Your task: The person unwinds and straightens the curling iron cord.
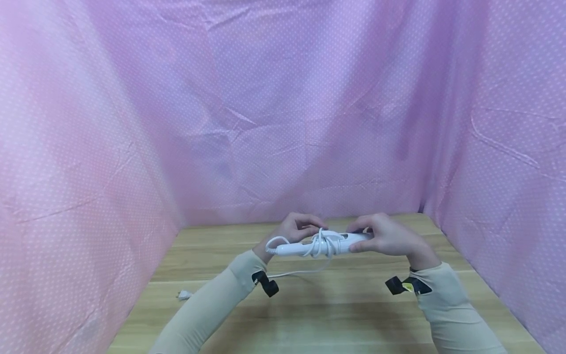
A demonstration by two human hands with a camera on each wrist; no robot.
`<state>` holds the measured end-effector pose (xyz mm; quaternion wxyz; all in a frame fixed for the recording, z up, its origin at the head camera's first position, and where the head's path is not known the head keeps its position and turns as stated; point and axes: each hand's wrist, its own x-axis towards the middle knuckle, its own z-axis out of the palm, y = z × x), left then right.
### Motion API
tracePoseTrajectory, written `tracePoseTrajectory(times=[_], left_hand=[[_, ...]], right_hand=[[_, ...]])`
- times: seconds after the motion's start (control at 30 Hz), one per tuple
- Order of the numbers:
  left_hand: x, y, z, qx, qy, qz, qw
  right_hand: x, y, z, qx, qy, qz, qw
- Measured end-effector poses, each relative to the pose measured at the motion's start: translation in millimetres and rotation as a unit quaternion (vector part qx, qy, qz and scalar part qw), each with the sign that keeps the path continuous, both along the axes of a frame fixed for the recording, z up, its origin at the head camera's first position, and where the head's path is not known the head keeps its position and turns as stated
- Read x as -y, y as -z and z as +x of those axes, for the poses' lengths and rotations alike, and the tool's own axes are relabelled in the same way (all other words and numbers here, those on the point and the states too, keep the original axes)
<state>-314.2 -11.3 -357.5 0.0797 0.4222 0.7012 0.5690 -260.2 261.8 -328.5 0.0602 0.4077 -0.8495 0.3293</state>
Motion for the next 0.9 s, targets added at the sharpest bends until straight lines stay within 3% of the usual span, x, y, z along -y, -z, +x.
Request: tracePoseTrajectory(times=[0.2, 0.4, 0.57, 0.9], left_hand=[[1, 4.6, -0.7, 0.025, -0.024, 0.001, 0.9994], [4, 13.6, -6.7, 0.011, -0.045, -0.016, 0.9988], [11, 13.9, -11.1, 0.002, -0.061, -0.025, 0.9978], [37, 8.4, -22.4, -0.082, -0.029, -0.038, 0.9955]], right_hand=[[0, 3.9, -2.7, -0.002, 0.000, 0.003, 1.000], [2, 5.9, -3.9, -0.003, -0.003, 0.013, 1.000], [4, 5.6, -3.7, -0.008, 0.000, 0.018, 1.000], [11, 9.2, -3.5, 0.024, 0.011, 0.037, 0.999]])
